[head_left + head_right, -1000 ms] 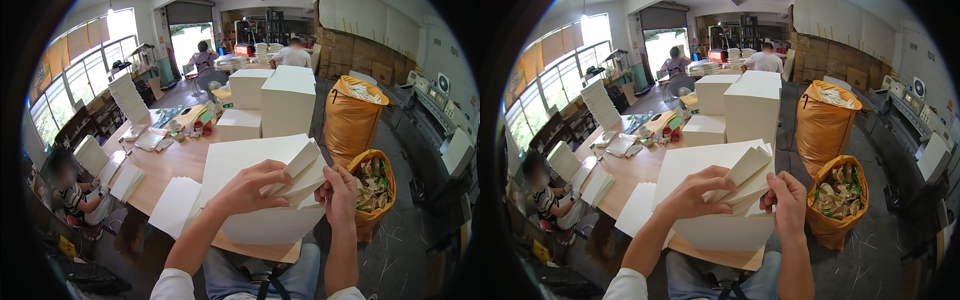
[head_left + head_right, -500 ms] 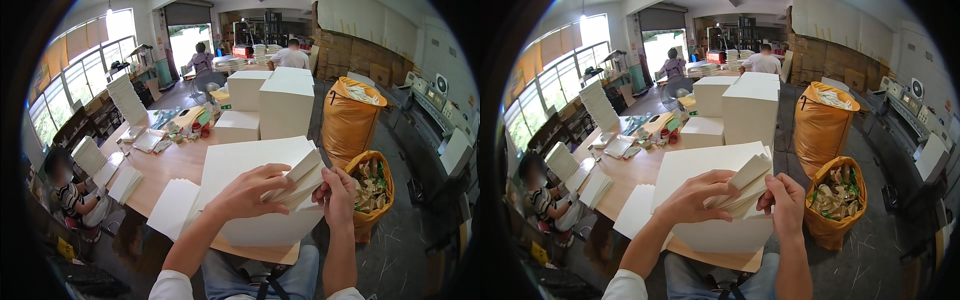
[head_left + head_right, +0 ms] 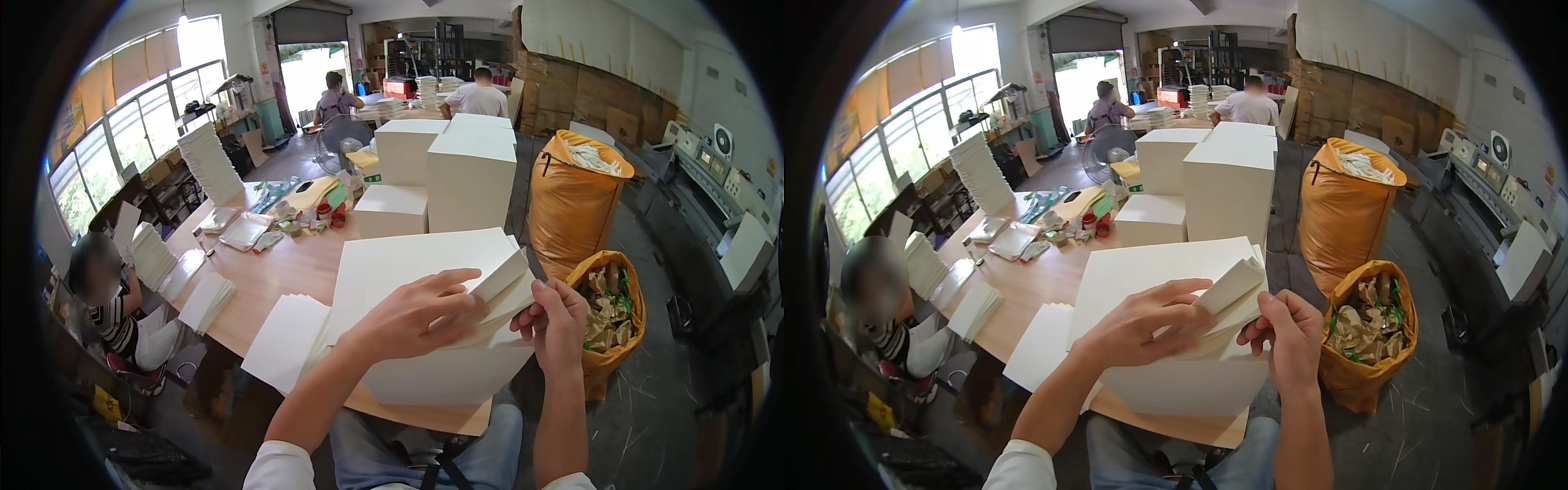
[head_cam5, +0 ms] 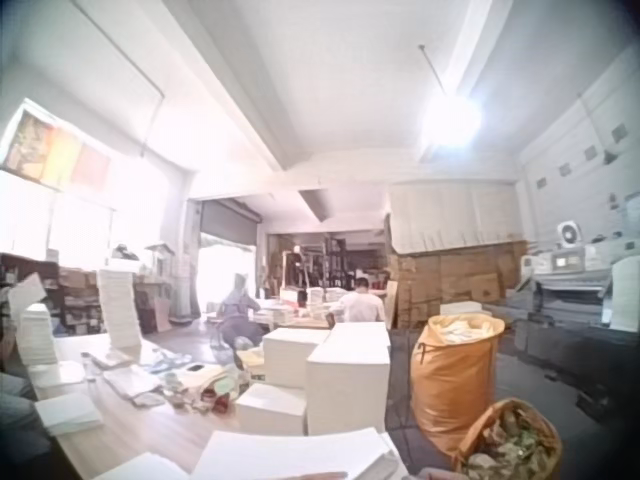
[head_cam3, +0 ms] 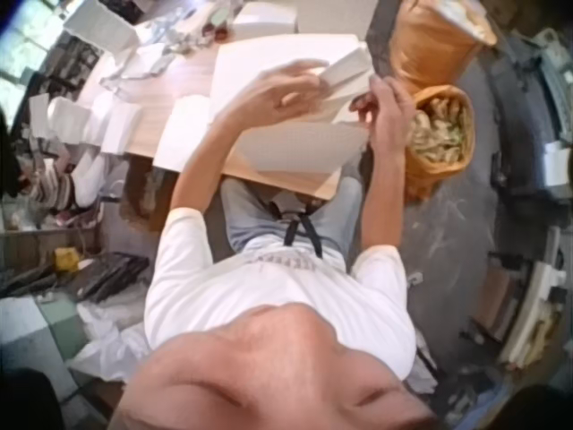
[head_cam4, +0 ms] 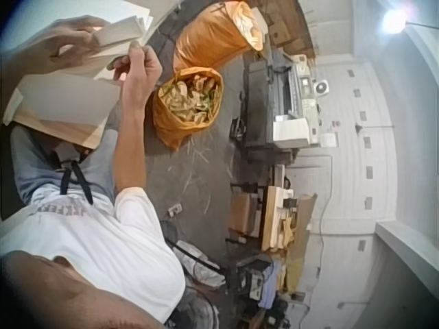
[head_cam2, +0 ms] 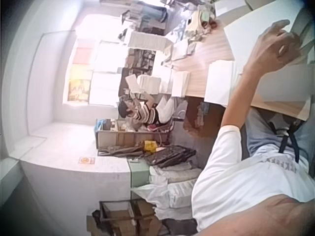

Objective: The person repeatedly picks up stacks of white paper sheets from a table, aligns them, and places them into a larger stack. The person handles the paper by hand, separating and organizing the sheets in a repetitive manner.

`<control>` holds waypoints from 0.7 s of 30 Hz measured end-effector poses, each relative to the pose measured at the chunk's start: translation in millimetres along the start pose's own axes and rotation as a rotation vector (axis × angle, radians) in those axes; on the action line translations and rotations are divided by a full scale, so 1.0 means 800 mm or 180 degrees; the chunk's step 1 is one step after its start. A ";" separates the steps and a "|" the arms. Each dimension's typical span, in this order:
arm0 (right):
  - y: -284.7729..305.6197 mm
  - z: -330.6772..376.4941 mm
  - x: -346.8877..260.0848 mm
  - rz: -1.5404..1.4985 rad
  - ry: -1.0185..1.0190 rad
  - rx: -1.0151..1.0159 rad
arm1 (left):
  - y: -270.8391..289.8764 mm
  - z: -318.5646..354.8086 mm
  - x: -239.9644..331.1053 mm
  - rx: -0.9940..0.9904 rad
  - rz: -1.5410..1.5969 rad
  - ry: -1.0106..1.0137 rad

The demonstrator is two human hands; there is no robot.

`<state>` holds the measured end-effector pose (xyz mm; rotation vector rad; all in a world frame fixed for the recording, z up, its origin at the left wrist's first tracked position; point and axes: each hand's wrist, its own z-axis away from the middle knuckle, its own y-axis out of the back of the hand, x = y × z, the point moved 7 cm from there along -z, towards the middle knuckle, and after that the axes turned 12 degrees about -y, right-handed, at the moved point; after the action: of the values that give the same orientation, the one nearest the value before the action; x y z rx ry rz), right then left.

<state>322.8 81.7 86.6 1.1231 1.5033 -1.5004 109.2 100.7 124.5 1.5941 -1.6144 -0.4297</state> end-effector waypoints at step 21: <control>-0.053 0.080 0.011 0.4118 0.1660 -0.0317 | -0.031 0.009 0.008 -0.0530 -0.0499 -0.0668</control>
<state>274.5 21.0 90.2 1.9423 0.7257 -0.2398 121.6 88.6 104.2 1.5958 -1.5653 -0.8170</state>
